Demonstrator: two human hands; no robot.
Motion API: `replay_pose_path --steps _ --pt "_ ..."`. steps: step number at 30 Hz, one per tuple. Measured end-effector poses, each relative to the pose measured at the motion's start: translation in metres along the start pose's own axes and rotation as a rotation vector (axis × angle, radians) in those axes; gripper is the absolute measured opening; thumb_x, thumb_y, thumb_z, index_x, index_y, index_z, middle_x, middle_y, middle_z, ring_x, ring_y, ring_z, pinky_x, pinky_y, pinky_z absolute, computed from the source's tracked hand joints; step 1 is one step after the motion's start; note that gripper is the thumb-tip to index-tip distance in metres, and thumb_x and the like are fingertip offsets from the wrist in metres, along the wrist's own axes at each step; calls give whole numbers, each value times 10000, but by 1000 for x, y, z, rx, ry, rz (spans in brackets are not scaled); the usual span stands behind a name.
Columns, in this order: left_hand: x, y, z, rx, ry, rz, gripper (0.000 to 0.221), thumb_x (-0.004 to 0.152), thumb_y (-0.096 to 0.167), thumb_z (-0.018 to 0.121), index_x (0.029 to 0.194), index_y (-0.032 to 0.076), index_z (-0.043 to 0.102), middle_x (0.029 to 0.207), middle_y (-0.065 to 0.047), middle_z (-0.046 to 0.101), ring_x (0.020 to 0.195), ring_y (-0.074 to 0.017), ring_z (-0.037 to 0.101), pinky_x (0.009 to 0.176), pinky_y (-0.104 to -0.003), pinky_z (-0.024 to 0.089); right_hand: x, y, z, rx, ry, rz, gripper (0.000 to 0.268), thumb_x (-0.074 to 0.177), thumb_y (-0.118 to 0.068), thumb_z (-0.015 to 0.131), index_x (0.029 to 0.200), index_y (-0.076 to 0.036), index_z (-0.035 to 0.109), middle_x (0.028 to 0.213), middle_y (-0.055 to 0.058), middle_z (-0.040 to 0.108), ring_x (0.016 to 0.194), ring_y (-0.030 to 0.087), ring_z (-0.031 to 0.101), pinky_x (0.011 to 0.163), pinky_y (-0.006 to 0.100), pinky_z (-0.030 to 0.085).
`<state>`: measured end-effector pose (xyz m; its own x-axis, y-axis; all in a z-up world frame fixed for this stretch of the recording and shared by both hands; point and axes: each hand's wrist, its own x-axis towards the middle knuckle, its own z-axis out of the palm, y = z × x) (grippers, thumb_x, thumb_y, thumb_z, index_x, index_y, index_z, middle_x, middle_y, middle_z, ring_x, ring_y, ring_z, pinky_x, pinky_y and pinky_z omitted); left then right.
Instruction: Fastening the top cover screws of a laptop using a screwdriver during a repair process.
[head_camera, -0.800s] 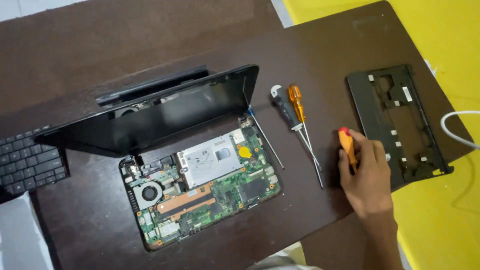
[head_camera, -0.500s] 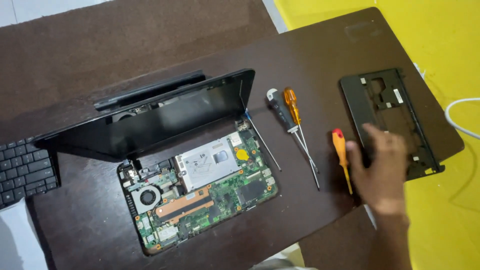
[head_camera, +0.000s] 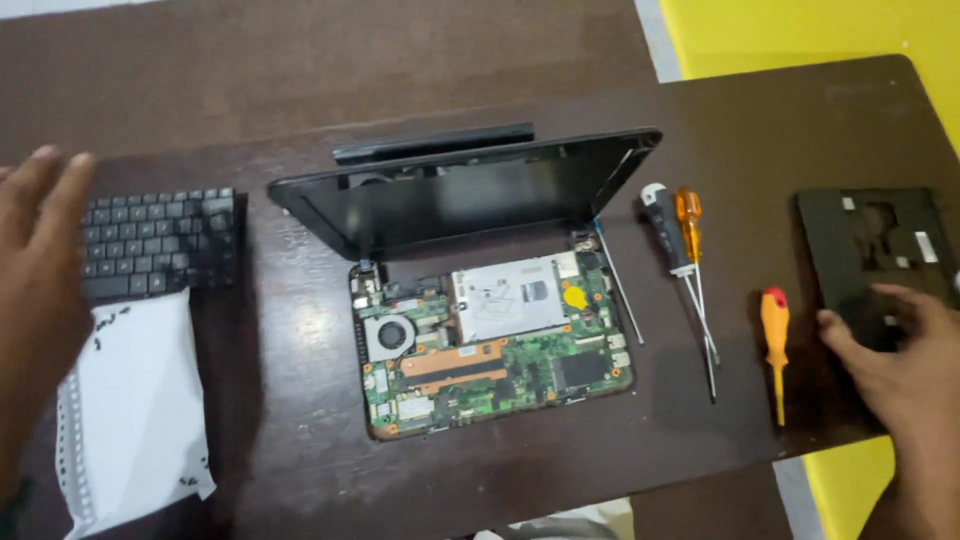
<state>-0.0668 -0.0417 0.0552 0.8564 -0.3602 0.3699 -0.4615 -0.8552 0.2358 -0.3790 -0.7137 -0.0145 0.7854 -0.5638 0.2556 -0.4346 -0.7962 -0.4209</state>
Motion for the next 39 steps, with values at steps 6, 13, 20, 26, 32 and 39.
replay_pose_path --steps 6,13,20,26,32,39 --pt "-25 103 -58 513 37 246 637 974 -7 705 1610 4 671 1627 -189 669 1405 -383 590 1122 -470 511 11 180 64 77 -229 50 264 1166 -63 569 1379 91 601 1255 311 658 1092 403 618 1035 494 460" --pt "-59 154 -69 526 -114 179 742 776 70 591 1515 134 561 1547 -99 572 1265 -325 636 749 -436 542 -41 196 19 806 -604 554 293 1122 -52 375 1278 175 478 1302 581 582 1211 644 599 1122 650 431" --pt "-76 206 -42 -402 -337 -235 444 1036 174 468 1450 18 510 1298 -220 675 1113 -387 661 924 -499 493 -33 -207 7 315 -734 -988 883 692 -437 974 1459 -326 552 1357 75 505 1255 250 589 990 395 581" --pt "-90 217 -6 -638 -321 -507 443 1042 327 451 1361 51 587 1180 -146 747 1066 -320 729 845 -424 546 0 -255 44 355 -841 -1023 622 740 -298 909 1318 -188 710 1352 83 521 1261 242 527 1046 410 476" --pt "-97 214 8 -607 -310 -498 405 1031 248 540 1369 31 588 1020 -85 627 803 -211 647 706 -375 526 5 -256 61 379 -855 -1077 629 761 -323 909 1338 -216 682 1364 97 514 1284 262 524 1066 415 467" --pt "-101 210 22 -608 -261 -544 376 1015 240 565 1341 59 612 986 -67 615 748 -190 620 678 -357 521 1 -265 57 400 -813 -1102 599 778 -296 898 1323 -189 676 1316 82 526 1206 259 549 1045 412 475"
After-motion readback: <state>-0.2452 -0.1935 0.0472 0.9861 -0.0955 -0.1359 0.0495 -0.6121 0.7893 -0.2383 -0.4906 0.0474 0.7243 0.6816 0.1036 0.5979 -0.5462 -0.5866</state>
